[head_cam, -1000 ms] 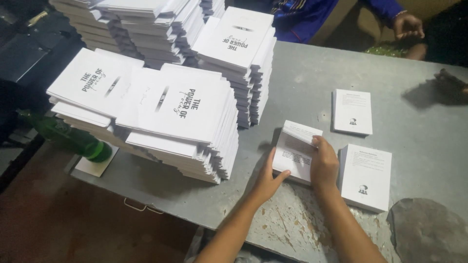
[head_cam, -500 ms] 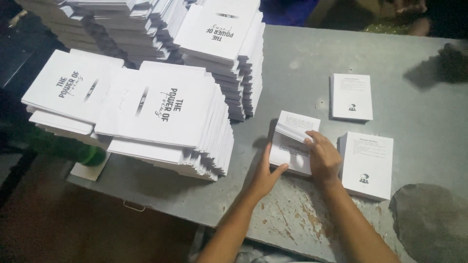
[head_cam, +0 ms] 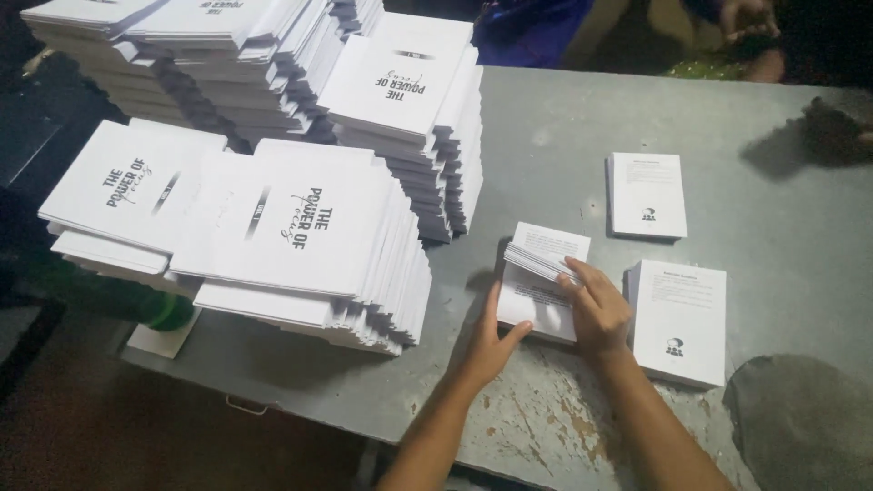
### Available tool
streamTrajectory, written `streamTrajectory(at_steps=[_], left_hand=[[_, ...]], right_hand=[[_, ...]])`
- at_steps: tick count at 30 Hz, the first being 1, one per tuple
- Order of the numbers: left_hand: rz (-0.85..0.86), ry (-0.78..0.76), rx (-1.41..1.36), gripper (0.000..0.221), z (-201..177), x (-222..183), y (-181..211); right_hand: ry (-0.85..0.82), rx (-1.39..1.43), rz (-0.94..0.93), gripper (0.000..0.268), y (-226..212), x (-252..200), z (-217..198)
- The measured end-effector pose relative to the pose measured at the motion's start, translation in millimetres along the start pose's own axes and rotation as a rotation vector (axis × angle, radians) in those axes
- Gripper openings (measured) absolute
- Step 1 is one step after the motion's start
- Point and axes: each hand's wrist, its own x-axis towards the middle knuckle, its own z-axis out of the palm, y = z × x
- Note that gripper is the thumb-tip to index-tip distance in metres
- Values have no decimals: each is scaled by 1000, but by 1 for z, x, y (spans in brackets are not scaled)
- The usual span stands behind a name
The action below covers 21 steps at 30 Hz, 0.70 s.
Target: The person repeatedly picks up small stacks of printed booklets from a table, flips them over, and places them onto a larger stack. The person handles the booklets by hand, moving them between different piles on the table.
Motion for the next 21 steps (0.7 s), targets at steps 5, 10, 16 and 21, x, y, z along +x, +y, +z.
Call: streamTrajectory(at_steps=[5, 10, 16, 21], left_hand=[[-39, -23, -23, 89, -1, 3, 2], [-2, 9, -9, 89, 2, 3, -6], [7, 1, -13, 90, 1, 4, -6], [8, 0, -26, 90, 0, -1, -2]], right_hand=[[11, -22, -22, 9, 5, -7, 4], [-12, 10, 34, 6, -2, 4, -2], [-12, 27, 61, 10, -3, 5, -2], [-27, 26, 80, 9, -4, 2, -2]])
